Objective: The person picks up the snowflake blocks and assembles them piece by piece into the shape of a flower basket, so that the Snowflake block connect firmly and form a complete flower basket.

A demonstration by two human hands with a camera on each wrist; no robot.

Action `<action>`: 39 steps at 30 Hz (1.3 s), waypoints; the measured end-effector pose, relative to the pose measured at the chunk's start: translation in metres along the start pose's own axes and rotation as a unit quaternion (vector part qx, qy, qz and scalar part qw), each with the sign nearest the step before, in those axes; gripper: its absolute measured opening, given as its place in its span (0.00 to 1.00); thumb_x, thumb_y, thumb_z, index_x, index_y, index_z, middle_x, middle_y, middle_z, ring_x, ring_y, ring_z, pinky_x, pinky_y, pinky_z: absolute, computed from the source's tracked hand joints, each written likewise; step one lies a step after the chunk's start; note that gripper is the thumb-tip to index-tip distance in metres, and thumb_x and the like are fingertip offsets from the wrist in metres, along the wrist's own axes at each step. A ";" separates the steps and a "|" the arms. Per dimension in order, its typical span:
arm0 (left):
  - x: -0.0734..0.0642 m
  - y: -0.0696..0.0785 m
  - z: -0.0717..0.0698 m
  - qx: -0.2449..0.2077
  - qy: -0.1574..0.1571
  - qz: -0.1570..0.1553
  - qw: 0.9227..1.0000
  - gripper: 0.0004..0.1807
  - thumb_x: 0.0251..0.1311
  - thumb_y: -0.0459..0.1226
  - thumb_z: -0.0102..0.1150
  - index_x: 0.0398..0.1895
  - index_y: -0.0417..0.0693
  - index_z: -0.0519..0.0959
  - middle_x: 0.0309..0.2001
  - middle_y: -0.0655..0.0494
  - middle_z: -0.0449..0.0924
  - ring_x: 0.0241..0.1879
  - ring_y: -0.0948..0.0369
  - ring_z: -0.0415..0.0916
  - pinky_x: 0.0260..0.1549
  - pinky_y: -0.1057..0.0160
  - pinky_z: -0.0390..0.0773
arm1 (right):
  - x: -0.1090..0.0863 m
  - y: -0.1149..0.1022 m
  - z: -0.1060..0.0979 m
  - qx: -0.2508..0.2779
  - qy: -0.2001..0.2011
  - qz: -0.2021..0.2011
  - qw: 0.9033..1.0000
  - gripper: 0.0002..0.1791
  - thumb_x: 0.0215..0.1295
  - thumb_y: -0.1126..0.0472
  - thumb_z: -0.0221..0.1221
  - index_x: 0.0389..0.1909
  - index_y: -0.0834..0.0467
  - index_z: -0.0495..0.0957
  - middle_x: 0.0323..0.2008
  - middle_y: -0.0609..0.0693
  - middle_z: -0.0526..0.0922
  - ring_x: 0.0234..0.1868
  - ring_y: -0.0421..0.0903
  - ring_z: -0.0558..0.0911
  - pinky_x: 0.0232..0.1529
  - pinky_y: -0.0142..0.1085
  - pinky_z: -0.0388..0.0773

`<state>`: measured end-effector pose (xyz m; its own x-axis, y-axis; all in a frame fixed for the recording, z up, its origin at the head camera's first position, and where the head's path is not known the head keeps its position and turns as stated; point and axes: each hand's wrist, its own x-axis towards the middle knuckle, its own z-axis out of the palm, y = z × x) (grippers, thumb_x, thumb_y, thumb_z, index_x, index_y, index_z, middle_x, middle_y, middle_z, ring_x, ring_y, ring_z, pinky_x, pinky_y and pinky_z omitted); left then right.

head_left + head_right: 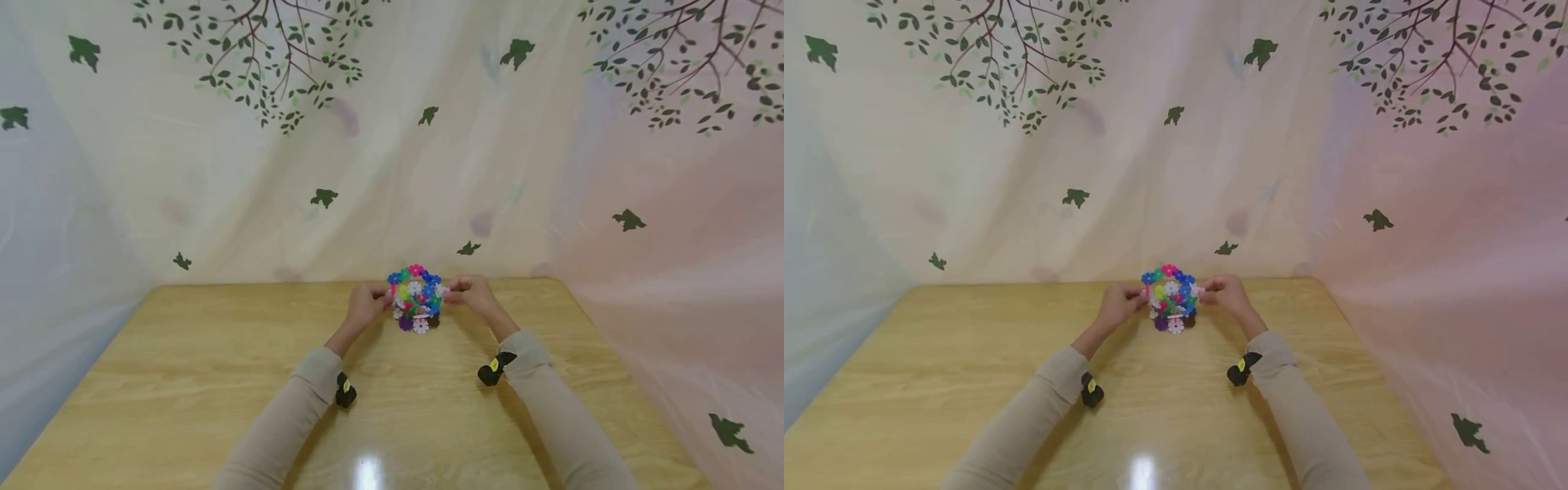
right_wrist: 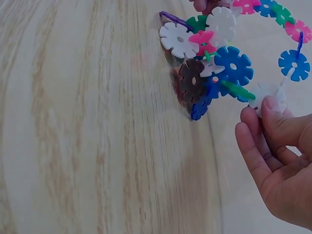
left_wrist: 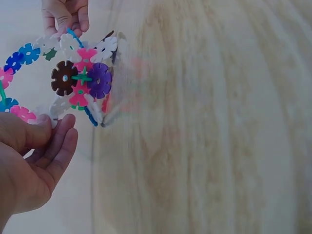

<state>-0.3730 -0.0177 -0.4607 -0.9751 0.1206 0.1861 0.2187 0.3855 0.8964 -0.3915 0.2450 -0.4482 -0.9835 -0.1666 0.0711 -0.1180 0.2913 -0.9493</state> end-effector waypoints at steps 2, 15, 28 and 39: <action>0.000 0.000 0.000 -0.001 -0.005 -0.004 1.000 0.09 0.69 0.26 0.58 0.40 0.27 0.86 0.37 0.35 0.88 0.36 0.45 0.88 0.36 0.58 0.88 | -0.003 0.000 0.002 -0.003 0.003 -0.005 1.000 0.09 0.66 0.75 0.62 0.42 0.80 0.79 0.31 0.53 0.86 0.31 0.39 0.85 0.46 0.47 0.87; 0.001 0.010 -0.005 0.030 -0.036 -0.020 0.999 0.10 0.68 0.23 0.55 0.34 0.25 0.85 0.35 0.34 0.87 0.34 0.43 0.88 0.34 0.57 0.88 | -0.002 0.002 0.012 -0.035 0.052 -0.051 0.997 0.03 0.65 0.76 0.62 0.34 0.76 0.81 0.28 0.61 0.86 0.26 0.37 0.83 0.35 0.38 0.88; 0.000 0.011 -0.001 0.095 -0.047 0.000 0.994 0.12 0.64 0.21 0.53 0.23 0.27 0.80 0.31 0.39 0.86 0.28 0.52 0.84 0.28 0.66 0.84 | -0.005 0.003 0.014 -0.066 0.056 -0.072 0.994 0.03 0.62 0.79 0.63 0.30 0.76 0.78 0.25 0.61 0.84 0.24 0.39 0.81 0.36 0.48 0.88; 0.003 0.012 -0.002 0.135 -0.055 0.008 0.989 0.12 0.64 0.21 0.53 0.23 0.30 0.82 0.28 0.44 0.85 0.23 0.60 0.76 0.23 0.72 0.75 | -0.005 0.004 0.013 -0.065 0.045 -0.075 0.994 0.03 0.64 0.79 0.62 0.32 0.76 0.78 0.28 0.64 0.84 0.31 0.53 0.86 0.41 0.55 0.87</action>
<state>-0.3732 -0.0149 -0.4485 -0.9646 0.2227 0.1416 0.2513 0.6114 0.7504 -0.3849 0.2347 -0.4566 -0.9609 -0.1350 0.2418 -0.2759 0.3892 -0.8789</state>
